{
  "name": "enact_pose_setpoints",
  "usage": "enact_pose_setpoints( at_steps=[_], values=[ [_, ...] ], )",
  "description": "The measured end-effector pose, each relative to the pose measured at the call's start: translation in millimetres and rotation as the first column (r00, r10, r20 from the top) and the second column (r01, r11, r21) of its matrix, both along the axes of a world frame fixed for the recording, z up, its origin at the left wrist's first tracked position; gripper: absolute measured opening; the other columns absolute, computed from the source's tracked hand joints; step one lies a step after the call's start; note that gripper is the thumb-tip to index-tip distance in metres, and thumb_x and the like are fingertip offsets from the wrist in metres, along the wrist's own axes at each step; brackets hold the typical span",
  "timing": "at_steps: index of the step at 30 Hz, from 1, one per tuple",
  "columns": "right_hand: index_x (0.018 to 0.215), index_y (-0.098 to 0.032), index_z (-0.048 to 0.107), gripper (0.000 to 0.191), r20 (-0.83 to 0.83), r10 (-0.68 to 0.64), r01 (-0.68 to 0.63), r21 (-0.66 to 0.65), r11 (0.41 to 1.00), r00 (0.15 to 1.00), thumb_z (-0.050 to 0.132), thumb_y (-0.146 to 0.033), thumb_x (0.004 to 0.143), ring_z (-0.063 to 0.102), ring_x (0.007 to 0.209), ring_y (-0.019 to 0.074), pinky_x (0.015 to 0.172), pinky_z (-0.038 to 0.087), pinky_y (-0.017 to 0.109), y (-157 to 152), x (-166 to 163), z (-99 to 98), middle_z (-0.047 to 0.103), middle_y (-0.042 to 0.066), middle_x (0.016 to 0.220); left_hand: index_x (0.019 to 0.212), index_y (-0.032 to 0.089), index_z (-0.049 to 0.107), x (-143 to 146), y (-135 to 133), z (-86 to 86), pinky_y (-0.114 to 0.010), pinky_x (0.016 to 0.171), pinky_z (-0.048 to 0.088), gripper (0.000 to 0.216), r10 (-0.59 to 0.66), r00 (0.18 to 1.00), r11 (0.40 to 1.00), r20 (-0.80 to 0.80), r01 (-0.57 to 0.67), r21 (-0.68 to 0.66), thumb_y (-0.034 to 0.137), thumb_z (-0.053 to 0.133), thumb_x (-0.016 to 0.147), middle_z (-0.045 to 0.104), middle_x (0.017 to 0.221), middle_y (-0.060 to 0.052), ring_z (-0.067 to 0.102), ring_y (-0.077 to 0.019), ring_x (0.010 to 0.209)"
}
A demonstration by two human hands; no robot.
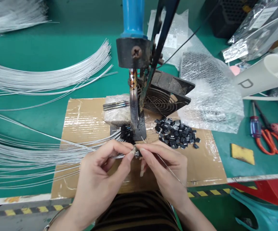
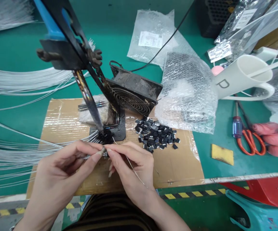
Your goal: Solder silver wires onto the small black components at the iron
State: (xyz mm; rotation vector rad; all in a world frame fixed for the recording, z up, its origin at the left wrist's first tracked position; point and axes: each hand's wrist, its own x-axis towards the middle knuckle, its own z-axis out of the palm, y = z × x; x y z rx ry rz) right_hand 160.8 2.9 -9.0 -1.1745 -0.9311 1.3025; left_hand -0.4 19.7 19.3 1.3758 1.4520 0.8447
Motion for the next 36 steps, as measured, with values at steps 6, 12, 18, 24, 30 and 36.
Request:
enact_pose_setpoints(
  at_steps=[6,12,18,24,30,36],
  values=[
    [0.122,-0.029,0.079,0.031,0.196,0.002,-0.014,0.058,0.998,0.981,0.05,-0.026,0.111,0.06,0.064,0.0105,0.064,0.052,0.027,-7.7,2.9,-4.5,0.063,-0.001,0.08,0.082,0.024,0.073,2.8,2.4,-0.6,-0.02,0.06,0.051,0.012,-0.002,1.0,1.0,0.015,0.001,0.025,0.016,0.072,0.091,0.08,0.091,0.002,0.073,-0.0127,0.077],
    [0.147,-0.037,0.053,0.04,0.294,0.02,-0.03,0.03,0.999,0.956,0.041,-0.021,0.112,0.054,0.06,0.0114,0.063,0.047,0.028,-14.0,5.5,-5.8,0.066,-0.005,0.081,0.084,0.022,0.073,2.2,7.8,-3.6,-0.022,0.063,0.051,0.008,0.029,1.0,0.999,-0.013,-0.029,0.023,0.022,0.074,0.092,0.081,0.094,0.0,0.073,-0.0143,0.081],
    [0.1,-0.026,0.059,0.013,0.491,-0.011,-0.054,0.118,0.992,0.871,0.054,-0.014,0.103,0.054,0.066,0.0113,0.066,0.046,0.026,-5.8,9.2,-0.5,0.056,-0.005,0.078,0.082,0.023,0.072,4.9,13.8,-2.9,-0.019,0.061,0.051,0.009,0.058,0.998,0.998,-0.016,-0.057,0.038,0.02,0.074,0.091,0.08,0.092,0.002,0.072,-0.0126,0.079],
    [0.088,-0.023,0.056,0.02,0.465,-0.091,-0.028,0.244,0.969,0.88,0.062,-0.006,0.096,0.067,0.097,0.0142,0.089,0.052,0.028,2.3,9.6,2.3,0.069,0.001,0.101,0.081,0.023,0.071,3.1,17.2,-2.2,-0.019,0.066,0.054,0.01,0.055,0.998,0.998,-0.009,-0.055,0.033,0.021,0.074,0.091,0.079,0.09,0.002,0.074,-0.0131,0.081],
    [0.089,-0.025,0.056,0.02,0.243,0.028,-0.053,0.097,0.994,0.97,0.06,-0.011,0.102,0.072,0.123,0.0204,0.11,0.054,0.04,3.6,11.1,6.8,0.075,0.001,0.13,0.082,0.024,0.072,3.1,23.8,-3.6,-0.019,0.066,0.053,0.009,0.056,0.998,0.997,-0.007,-0.056,0.046,0.019,0.073,0.09,0.079,0.091,0.003,0.074,-0.0126,0.08],
    [0.086,-0.026,0.057,0.021,0.207,0.013,-0.028,0.071,0.997,0.978,0.063,-0.012,0.101,0.076,0.118,0.0189,0.107,0.057,0.037,10.8,8.5,11.5,0.079,0.0,0.126,0.081,0.024,0.073,4.4,30.3,-1.0,-0.018,0.06,0.051,0.01,0.076,0.997,0.995,-0.008,-0.075,0.059,0.019,0.074,0.089,0.078,0.085,0.004,0.071,-0.0105,0.07]
  ],
)
